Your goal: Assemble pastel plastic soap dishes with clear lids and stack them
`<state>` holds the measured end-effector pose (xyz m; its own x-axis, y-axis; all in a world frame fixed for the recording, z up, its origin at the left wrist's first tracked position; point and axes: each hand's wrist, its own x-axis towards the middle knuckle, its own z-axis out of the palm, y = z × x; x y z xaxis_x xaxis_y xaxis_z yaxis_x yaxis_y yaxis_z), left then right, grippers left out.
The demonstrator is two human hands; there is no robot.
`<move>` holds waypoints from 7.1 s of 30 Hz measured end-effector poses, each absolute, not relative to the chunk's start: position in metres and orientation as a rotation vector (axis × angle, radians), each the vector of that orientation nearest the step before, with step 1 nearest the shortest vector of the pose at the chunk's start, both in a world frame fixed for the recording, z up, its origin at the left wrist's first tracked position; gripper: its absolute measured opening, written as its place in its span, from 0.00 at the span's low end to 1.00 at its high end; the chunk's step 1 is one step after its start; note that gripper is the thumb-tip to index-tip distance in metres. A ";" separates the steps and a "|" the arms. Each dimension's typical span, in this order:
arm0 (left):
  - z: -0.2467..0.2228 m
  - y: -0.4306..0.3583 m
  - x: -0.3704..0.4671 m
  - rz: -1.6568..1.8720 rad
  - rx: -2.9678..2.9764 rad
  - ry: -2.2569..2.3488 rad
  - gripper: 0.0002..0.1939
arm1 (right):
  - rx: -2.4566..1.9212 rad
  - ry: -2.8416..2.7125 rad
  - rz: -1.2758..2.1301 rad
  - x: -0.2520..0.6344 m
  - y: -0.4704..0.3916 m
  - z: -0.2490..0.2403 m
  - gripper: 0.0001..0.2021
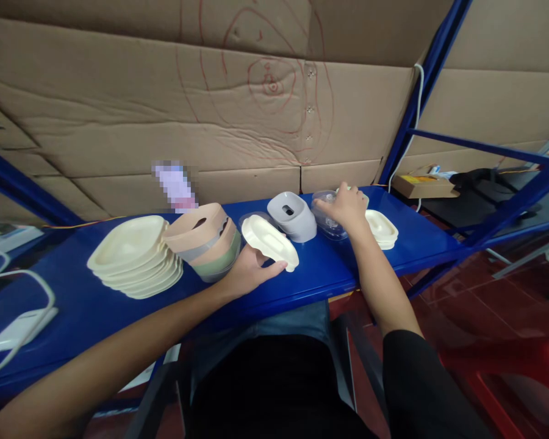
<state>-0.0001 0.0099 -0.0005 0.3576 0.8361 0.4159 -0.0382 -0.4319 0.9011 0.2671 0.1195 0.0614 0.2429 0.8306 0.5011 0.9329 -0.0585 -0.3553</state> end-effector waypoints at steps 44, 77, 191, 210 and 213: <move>0.018 0.012 0.002 1.441 1.501 0.557 0.33 | -0.357 -2.125 0.375 0.199 0.068 0.053 0.25; 0.021 0.009 -0.003 1.458 1.501 0.686 0.36 | -0.741 -1.890 0.076 0.219 0.080 0.060 0.28; 0.006 0.014 -0.005 1.400 1.765 0.819 0.39 | -0.437 -2.218 0.728 0.209 0.073 0.051 0.53; 0.011 0.008 -0.007 1.438 1.938 0.940 0.41 | -0.396 -2.215 0.690 0.209 0.073 0.048 0.57; 0.009 0.008 -0.007 1.449 1.955 0.987 0.41 | -0.394 -2.201 0.703 0.210 0.071 0.049 0.57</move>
